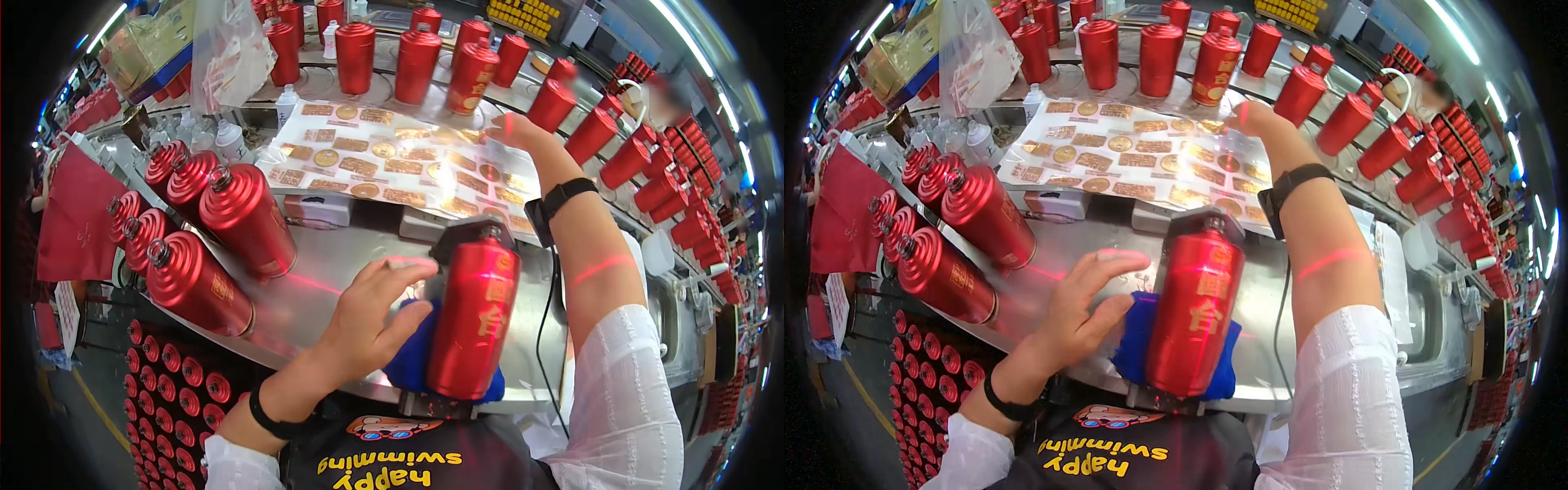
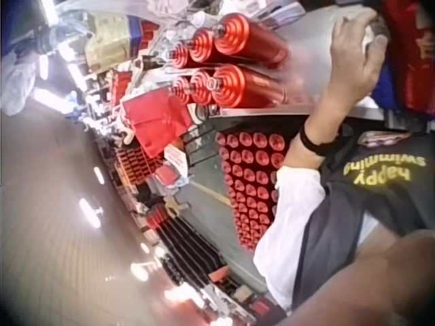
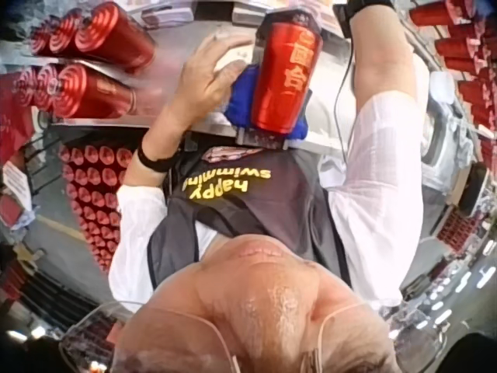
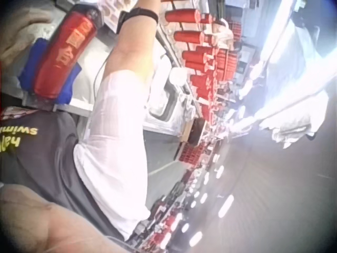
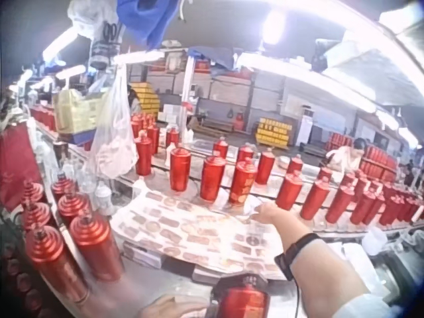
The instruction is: Applying decorative gold labels to red metallic thermal bottles on an assembly line.
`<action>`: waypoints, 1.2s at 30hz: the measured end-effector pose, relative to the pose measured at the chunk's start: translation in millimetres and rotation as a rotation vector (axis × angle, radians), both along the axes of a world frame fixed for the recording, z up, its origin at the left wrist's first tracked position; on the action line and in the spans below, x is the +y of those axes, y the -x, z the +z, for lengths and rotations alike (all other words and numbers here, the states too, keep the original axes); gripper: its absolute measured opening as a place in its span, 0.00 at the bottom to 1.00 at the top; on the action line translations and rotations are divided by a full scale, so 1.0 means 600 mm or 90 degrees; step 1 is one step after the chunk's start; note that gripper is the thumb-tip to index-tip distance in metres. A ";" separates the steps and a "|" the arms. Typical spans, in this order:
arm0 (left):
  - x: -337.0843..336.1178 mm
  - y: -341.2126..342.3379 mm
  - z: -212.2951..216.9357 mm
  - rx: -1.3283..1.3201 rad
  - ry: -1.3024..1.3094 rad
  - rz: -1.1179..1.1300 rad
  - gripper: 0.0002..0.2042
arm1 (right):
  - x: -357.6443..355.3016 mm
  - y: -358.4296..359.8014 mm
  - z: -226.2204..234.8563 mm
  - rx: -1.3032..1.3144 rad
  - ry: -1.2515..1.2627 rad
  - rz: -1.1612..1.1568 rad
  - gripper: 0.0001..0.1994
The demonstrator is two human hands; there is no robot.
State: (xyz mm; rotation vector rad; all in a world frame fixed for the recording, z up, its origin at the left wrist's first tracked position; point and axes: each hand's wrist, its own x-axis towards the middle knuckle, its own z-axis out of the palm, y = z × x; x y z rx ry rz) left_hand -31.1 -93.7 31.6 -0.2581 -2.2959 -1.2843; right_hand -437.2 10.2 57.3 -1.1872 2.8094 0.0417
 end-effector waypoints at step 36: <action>0.024 -0.019 0.049 -0.491 -0.265 -0.457 0.06 | 0.330 -0.593 0.072 -0.118 0.535 0.126 0.06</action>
